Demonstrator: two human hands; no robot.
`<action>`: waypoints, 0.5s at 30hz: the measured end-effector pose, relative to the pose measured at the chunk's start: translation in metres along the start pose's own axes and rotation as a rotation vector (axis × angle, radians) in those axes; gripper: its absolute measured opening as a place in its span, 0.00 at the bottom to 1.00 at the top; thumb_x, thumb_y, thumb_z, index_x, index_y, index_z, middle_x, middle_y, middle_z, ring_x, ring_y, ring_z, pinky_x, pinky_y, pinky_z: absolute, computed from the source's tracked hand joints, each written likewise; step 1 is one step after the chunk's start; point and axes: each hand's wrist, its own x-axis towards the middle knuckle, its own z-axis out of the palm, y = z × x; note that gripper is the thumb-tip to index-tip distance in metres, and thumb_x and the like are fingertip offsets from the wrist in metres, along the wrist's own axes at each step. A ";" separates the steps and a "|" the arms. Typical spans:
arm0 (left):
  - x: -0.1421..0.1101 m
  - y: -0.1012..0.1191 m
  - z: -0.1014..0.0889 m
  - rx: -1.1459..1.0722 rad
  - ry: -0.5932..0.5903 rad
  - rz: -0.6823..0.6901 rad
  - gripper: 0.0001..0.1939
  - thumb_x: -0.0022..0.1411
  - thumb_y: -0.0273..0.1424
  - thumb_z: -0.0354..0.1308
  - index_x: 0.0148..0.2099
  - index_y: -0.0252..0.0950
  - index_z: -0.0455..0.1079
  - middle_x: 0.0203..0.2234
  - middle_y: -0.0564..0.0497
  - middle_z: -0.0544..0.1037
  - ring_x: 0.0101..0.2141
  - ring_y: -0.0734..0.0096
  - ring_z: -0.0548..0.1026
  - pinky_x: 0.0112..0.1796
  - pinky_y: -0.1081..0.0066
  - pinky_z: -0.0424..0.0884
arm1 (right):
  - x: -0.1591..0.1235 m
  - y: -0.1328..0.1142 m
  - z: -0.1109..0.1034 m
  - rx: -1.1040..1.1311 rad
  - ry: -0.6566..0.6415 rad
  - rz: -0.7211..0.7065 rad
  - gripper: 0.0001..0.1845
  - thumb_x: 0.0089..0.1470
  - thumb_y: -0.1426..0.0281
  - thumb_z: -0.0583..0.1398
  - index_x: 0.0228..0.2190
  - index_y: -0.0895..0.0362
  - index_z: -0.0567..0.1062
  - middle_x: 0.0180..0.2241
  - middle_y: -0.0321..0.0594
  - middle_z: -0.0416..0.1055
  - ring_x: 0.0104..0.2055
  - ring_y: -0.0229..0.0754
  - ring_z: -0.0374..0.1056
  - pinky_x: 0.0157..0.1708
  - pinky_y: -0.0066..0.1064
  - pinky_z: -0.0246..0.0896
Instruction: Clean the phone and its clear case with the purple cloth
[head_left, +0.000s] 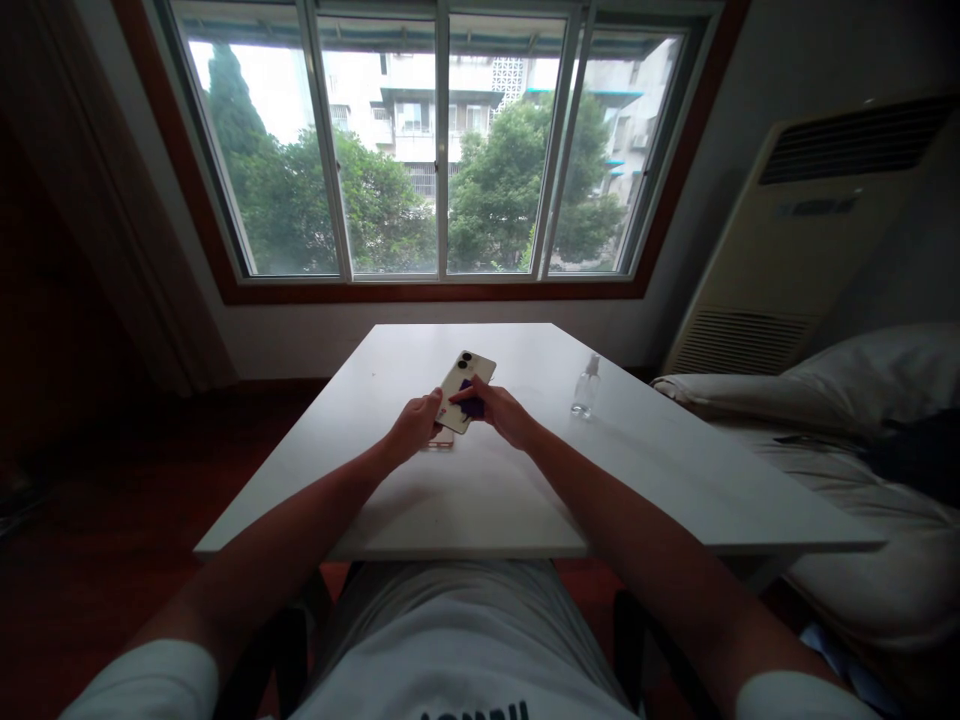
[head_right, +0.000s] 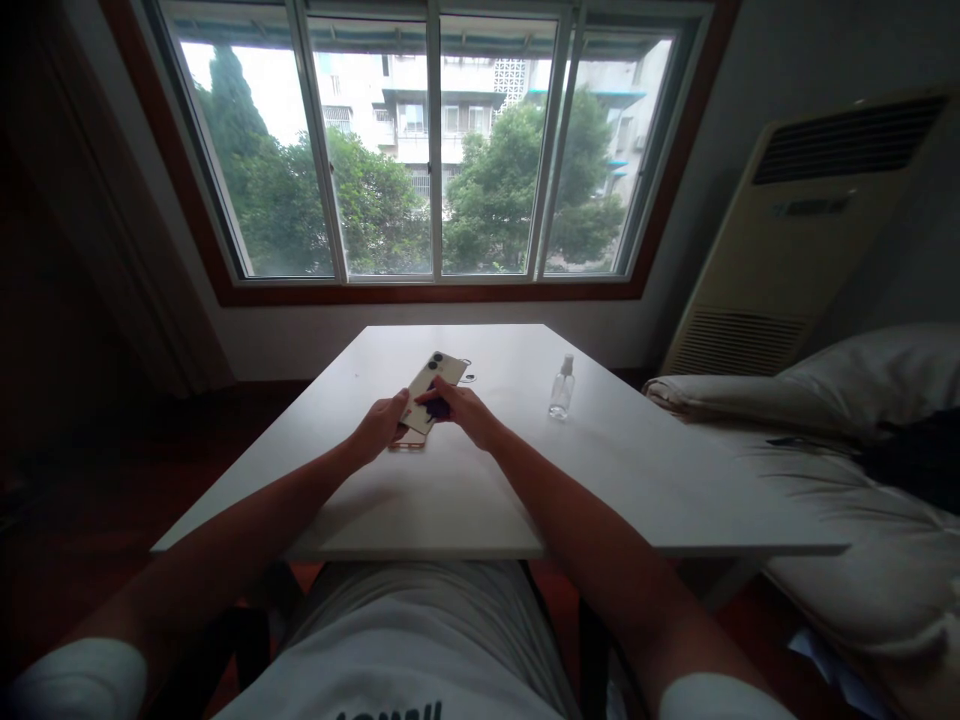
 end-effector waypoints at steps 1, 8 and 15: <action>0.000 -0.001 0.001 0.021 -0.014 0.010 0.26 0.68 0.49 0.53 0.28 0.32 0.65 0.13 0.55 0.61 0.13 0.81 0.55 0.16 0.76 0.47 | 0.001 0.000 -0.001 -0.017 0.053 -0.012 0.32 0.55 0.42 0.60 0.35 0.59 0.84 0.37 0.47 0.77 0.38 0.43 0.72 0.38 0.32 0.70; 0.005 -0.009 0.001 0.150 -0.103 0.080 0.32 0.65 0.56 0.52 0.27 0.31 0.67 0.15 0.52 0.65 0.15 0.80 0.59 0.17 0.76 0.51 | 0.008 -0.005 -0.009 -0.057 0.234 -0.119 0.33 0.54 0.41 0.60 0.38 0.58 0.83 0.37 0.45 0.77 0.34 0.40 0.71 0.31 0.29 0.66; 0.006 -0.019 0.002 0.187 -0.168 0.091 0.33 0.64 0.58 0.50 0.29 0.30 0.69 0.17 0.51 0.69 0.16 0.78 0.63 0.18 0.77 0.58 | 0.012 -0.007 -0.019 0.031 0.408 -0.171 0.33 0.55 0.41 0.58 0.46 0.54 0.81 0.46 0.45 0.76 0.41 0.43 0.72 0.35 0.31 0.69</action>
